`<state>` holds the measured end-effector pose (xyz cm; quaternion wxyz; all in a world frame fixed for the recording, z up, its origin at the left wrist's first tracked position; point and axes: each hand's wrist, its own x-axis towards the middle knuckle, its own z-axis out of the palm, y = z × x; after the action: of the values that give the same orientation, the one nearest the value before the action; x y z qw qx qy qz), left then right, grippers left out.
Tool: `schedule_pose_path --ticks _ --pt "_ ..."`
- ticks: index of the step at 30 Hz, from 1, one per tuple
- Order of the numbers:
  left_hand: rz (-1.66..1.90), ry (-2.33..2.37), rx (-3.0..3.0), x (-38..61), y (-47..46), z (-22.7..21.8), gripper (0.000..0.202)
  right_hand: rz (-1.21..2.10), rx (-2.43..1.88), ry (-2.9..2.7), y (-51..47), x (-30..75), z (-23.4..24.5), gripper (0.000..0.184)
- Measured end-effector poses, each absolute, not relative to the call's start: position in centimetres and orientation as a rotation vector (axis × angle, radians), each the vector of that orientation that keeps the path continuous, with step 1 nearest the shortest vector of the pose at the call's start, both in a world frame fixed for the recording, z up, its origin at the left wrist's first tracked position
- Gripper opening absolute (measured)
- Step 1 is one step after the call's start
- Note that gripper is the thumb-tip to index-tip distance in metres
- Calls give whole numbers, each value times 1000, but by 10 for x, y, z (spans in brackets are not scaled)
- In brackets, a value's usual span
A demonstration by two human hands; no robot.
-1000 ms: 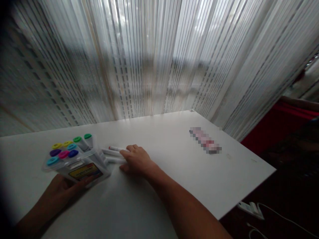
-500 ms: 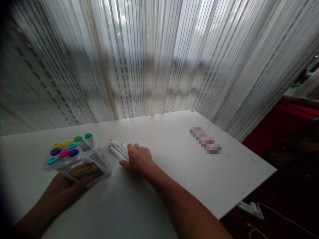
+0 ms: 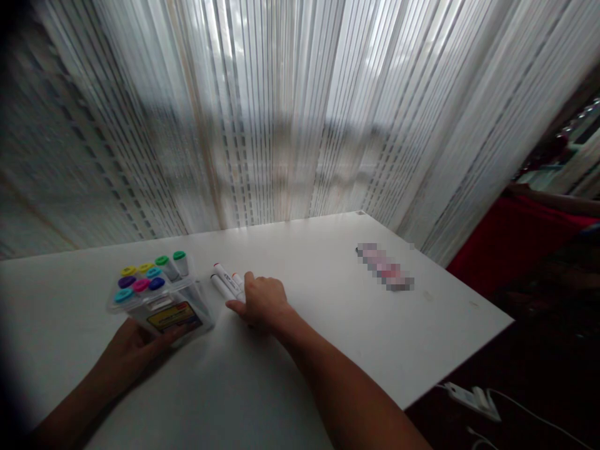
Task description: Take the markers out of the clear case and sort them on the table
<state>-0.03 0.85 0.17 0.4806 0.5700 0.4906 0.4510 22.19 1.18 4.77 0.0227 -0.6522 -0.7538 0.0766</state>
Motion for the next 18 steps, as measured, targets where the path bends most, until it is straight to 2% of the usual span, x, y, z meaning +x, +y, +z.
schedule_pose_path --ticks 3,8,13,18 --pt "1111 1179 1352 -1 10 -2 62 225 -2012 -2278 13 224 56 51" --pt "1052 1161 1357 -5 16 -6 65 131 -1654 -2085 8 214 108 30" --pt "1169 1180 1401 -2 15 -9 58 19 -1085 -2490 4 174 159 27" --pt "1144 1214 1469 -3 16 -13 44 9 -1079 -2733 12 145 167 23"
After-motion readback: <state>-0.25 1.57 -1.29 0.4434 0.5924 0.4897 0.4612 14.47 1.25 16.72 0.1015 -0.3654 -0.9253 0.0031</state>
